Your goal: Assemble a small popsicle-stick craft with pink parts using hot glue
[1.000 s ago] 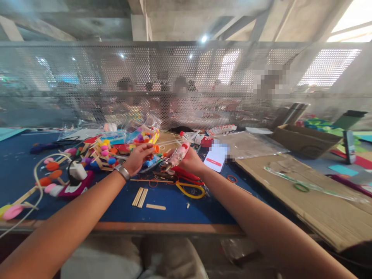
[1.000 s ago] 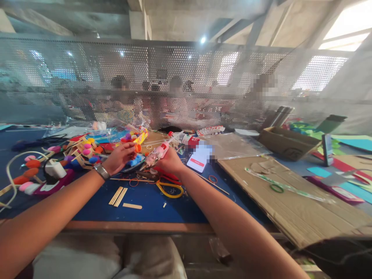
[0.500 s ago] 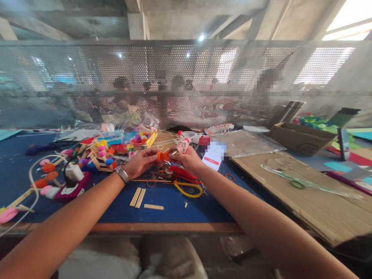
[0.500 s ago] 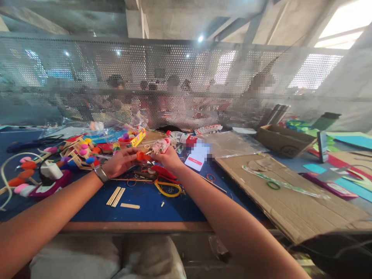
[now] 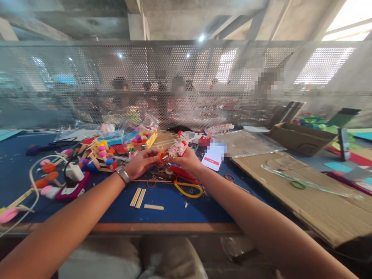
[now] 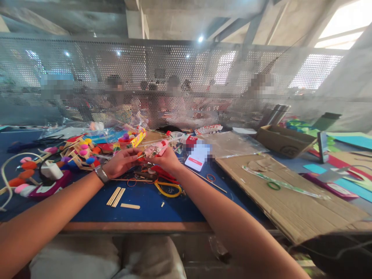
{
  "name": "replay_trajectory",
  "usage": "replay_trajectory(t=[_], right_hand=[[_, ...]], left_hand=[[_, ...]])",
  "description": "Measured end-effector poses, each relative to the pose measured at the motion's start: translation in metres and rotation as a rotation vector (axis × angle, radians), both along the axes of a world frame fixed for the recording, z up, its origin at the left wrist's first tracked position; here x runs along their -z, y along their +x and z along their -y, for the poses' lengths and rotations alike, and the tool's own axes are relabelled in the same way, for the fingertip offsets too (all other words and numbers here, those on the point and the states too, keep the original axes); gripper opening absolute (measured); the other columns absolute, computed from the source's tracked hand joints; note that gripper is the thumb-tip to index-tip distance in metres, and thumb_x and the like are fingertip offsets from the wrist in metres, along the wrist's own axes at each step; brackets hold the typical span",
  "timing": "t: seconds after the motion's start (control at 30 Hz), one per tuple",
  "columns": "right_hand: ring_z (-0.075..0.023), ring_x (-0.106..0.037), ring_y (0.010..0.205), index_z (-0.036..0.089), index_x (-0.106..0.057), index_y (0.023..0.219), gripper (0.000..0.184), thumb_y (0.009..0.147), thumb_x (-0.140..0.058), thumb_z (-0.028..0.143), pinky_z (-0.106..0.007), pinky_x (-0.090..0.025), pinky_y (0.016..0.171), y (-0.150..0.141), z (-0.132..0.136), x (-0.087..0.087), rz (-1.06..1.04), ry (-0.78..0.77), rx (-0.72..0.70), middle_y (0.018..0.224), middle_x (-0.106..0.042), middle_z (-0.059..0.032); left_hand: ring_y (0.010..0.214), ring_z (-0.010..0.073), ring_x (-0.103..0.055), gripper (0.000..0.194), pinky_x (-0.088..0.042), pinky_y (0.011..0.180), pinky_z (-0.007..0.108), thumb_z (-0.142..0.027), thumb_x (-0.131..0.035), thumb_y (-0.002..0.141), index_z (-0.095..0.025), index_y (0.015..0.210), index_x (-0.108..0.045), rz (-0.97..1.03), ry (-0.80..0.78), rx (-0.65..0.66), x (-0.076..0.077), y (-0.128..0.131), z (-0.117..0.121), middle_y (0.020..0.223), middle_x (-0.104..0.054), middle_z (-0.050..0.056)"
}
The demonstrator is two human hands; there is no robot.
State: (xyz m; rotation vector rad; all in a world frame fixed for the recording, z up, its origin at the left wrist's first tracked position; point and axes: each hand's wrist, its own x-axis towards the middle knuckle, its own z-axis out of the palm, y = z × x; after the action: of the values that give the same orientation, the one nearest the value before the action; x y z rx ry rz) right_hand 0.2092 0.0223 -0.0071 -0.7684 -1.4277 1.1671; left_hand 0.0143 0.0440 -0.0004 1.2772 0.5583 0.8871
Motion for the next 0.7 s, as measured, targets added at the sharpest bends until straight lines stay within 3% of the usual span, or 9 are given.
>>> replay_trajectory(t=[0.2, 0.4, 0.7], right_hand=[[-0.014, -0.057, 0.064, 0.015, -0.065, 0.077, 0.034, 0.055, -0.083, 0.035, -0.029, -0.049, 0.064, 0.002, -0.0015, 0.0011, -0.029, -0.01, 0.095, 0.069, -0.063, 0.0002], [-0.0134, -0.055, 0.063, 0.016, -0.065, 0.075, 0.038, 0.05, -0.085, 0.036, -0.028, -0.048, 0.061, 0.0001, 0.0005, -0.0003, -0.009, -0.016, 0.076, 0.07, -0.063, -0.0001], [-0.0157, -0.06, 0.07, 0.015, -0.066, 0.077, 0.041, 0.048, -0.086, 0.036, -0.033, -0.052, 0.072, -0.0029, 0.0032, 0.0002, -0.035, -0.029, 0.056, 0.076, -0.067, -0.0014]], left_hand=[[0.078, 0.0171, -0.069, 0.039, -0.054, 0.077, 0.03, -0.03, -0.085, 0.06, -0.014, 0.093, -0.07, 0.01, 0.022, -0.059, 0.0023, -0.0002, -0.0031, 0.091, -0.073, 0.006], [0.076, 0.0154, -0.068, 0.041, -0.053, 0.077, 0.03, -0.03, -0.086, 0.059, -0.015, 0.092, -0.069, -0.068, 0.103, -0.139, 0.0046, 0.0013, -0.0048, 0.088, -0.073, 0.005], [0.074, 0.0148, -0.067, 0.042, -0.053, 0.076, 0.031, -0.031, -0.086, 0.058, -0.014, 0.091, -0.068, -0.141, 0.205, -0.157, 0.0044, 0.003, -0.0044, 0.088, -0.073, 0.005]])
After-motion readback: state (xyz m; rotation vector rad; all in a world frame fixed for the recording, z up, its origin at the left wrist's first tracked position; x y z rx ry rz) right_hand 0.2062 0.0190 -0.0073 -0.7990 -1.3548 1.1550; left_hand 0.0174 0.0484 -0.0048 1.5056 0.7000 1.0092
